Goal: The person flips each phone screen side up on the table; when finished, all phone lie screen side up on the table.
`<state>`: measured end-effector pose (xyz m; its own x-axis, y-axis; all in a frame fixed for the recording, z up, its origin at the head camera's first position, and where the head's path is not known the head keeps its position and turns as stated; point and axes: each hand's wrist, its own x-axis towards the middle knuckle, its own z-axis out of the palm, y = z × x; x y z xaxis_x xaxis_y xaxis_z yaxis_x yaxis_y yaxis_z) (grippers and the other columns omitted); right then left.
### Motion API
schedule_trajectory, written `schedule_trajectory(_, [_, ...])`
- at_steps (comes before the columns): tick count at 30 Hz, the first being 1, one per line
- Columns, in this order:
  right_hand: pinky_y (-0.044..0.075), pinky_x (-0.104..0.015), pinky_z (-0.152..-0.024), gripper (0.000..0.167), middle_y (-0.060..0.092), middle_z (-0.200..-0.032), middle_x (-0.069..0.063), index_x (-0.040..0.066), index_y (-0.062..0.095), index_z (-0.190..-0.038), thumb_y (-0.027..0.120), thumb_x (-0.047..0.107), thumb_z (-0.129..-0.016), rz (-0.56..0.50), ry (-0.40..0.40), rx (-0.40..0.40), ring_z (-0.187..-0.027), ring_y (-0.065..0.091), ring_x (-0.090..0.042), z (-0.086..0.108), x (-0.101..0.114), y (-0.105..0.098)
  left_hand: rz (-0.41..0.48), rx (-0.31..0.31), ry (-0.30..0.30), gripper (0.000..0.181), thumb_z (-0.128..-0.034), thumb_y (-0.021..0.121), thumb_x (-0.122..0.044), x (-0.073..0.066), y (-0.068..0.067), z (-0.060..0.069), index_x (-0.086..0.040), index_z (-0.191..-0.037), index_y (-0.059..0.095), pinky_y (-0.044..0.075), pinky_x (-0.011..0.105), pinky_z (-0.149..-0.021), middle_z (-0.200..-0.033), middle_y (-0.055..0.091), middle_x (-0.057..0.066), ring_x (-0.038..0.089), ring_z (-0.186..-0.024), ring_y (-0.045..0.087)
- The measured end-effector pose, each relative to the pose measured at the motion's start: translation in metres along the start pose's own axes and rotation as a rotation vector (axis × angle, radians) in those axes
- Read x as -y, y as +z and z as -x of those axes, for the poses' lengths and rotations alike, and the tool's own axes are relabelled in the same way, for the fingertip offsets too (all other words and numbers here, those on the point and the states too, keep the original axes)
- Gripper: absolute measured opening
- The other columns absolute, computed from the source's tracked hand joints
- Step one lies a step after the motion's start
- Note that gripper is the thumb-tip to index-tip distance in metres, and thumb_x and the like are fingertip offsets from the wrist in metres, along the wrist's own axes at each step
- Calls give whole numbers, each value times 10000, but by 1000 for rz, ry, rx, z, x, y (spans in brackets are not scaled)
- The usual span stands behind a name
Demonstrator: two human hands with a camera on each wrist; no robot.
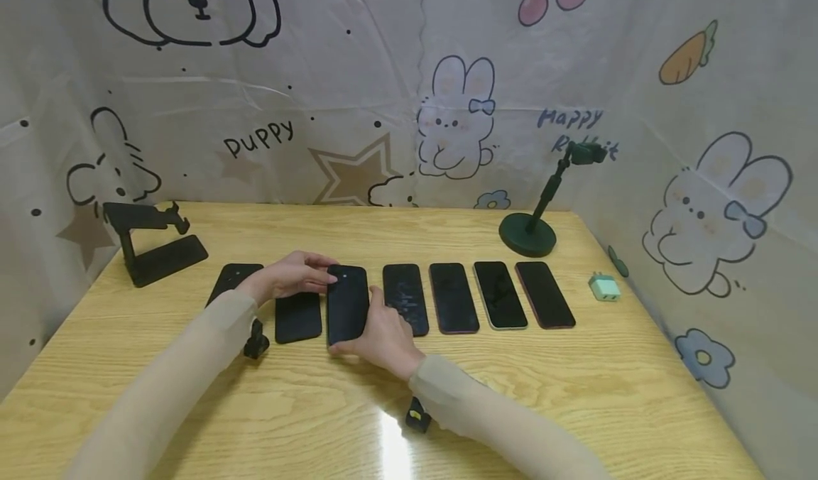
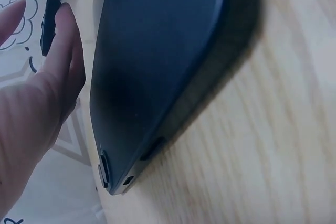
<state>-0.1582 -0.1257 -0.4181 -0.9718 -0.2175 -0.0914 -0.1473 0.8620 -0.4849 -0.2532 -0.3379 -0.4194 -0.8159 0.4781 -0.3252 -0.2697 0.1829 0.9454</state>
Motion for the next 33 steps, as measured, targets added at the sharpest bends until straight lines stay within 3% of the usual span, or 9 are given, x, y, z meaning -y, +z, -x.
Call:
schedule_trajectory(7, [544,-459,-733,1245,665,-1004,-176,33,191,-1484,866,560,-580,-53,50,-44,-885,660,-303,0,4,3,4,-17,0,655,-943,568,-84,-2,2,1,106,-1463,218,472,372,-1000,-1447,305,308,149,-1046,601])
schedule_trajectory(10, [545,-443,-743,1238,657,-1002,-173,35,180,-1474,894,495,-572,-151,76,-52,-877,655,-291,0,3,4,5,-18,17,662,-953,562,-98,-2,2,2,111,-1466,201,474,367,-998,-1472,260,320,137,-1034,604])
schedule_trajectory(15, [518,-440,-866,1172,603,-1166,-177,7,187,-1461,902,373,-608,-353,86,-41,-1014,608,-314,0,1,0,7,-37,51,624,-973,533,-110,-3,0,2,97,-1469,215,471,350,-1002,-1451,307,304,81,-997,603])
schedule_trajectory(20, [477,-454,-941,1112,559,-1280,-163,-2,210,-1464,882,318,-639,-466,108,-21,-1110,559,-331,1,-1,-7,64,-52,71,617,-974,531,-119,-7,0,4,93,-1467,227,494,301,-966,-1454,298,278,55,-976,599])
schedule_trajectory(27, [460,-431,-982,931,561,-1308,-128,-3,415,-1396,855,369,-665,-589,162,29,-1141,563,-272,0,-9,-9,75,-60,73,603,-979,527,-122,-6,0,4,88,-1465,239,510,212,-888,-1464,294,283,31,-956,613])
schedule_trajectory(33, [487,-397,-938,773,609,-1196,-110,-5,523,-1272,856,337,-663,-689,166,58,-1036,604,-216,-1,-15,-8,118,-58,103,618,-971,548,-118,-4,2,2,70,-1473,241,504,208,-910,-1318,461,115,26,-980,623])
